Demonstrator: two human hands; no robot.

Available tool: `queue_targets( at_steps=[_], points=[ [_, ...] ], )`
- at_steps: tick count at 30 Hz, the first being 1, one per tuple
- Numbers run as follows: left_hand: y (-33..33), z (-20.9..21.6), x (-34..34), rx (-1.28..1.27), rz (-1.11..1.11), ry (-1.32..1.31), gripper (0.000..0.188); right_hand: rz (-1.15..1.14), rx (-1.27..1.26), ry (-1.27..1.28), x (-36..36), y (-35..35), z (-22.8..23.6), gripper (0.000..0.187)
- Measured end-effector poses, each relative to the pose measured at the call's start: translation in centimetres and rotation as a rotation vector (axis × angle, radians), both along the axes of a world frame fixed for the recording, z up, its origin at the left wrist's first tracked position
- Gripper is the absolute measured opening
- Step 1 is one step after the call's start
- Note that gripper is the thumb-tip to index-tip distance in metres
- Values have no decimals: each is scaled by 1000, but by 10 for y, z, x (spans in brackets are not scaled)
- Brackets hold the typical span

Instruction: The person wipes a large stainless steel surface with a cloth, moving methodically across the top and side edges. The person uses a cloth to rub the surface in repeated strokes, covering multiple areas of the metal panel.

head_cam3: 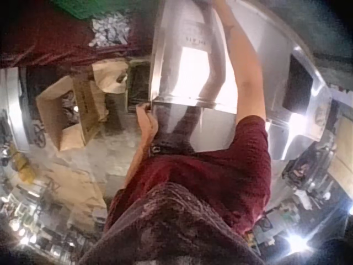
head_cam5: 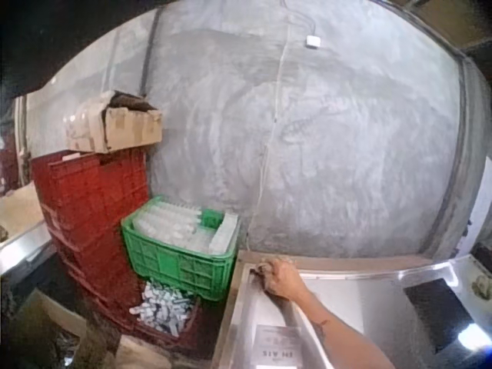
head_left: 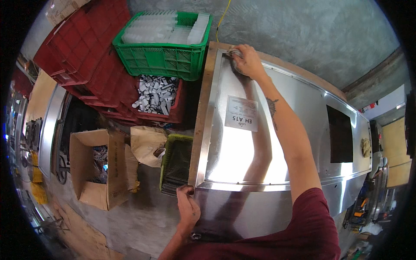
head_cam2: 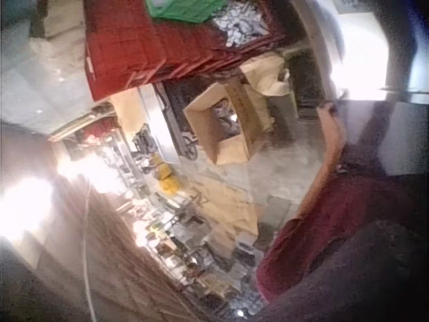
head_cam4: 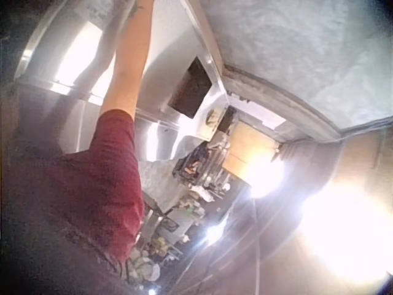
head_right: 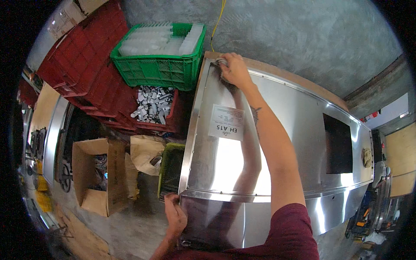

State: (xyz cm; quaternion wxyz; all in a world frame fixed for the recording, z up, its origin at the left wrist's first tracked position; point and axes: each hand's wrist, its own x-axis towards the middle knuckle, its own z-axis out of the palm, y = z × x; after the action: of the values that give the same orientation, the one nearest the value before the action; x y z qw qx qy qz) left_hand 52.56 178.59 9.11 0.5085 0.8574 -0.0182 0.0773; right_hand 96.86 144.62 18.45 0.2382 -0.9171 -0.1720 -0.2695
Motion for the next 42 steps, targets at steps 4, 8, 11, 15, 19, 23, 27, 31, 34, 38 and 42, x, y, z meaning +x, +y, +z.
queue_targets(
  at_steps=[4,8,11,15,19,23,27,31,34,38,42],
  points=[
    [0,-8,-2,-16,17,10,33,30,-29,-55,35,34,-18,28],
    [1,-11,-1,-34,9,39,31,-138,-157,55,70,48,-3,27],
    [1,-8,0,-89,18,1,30,-250,183,-42,64,52,19,30],
    [1,-4,-1,-103,-3,1,29,-403,436,-47,-18,41,47,44],
    [1,-6,3,-65,-11,-92,29,-184,621,104,-169,31,77,34],
    [-2,-14,0,-74,2,-82,29,-192,601,281,-335,36,100,21],
    [-1,-17,0,-118,22,-181,28,-240,728,250,-456,50,114,20],
    [4,-2,3,-135,109,-240,24,-387,894,291,-554,55,112,18],
    [-1,33,-9,-151,236,-298,23,-485,1084,386,-614,59,97,20],
    [-43,97,-82,-294,-304,-74,22,-494,1605,537,-688,70,75,27],
    [-123,125,-178,-457,-916,478,42,-359,1984,487,-754,63,62,38]
  ],
)
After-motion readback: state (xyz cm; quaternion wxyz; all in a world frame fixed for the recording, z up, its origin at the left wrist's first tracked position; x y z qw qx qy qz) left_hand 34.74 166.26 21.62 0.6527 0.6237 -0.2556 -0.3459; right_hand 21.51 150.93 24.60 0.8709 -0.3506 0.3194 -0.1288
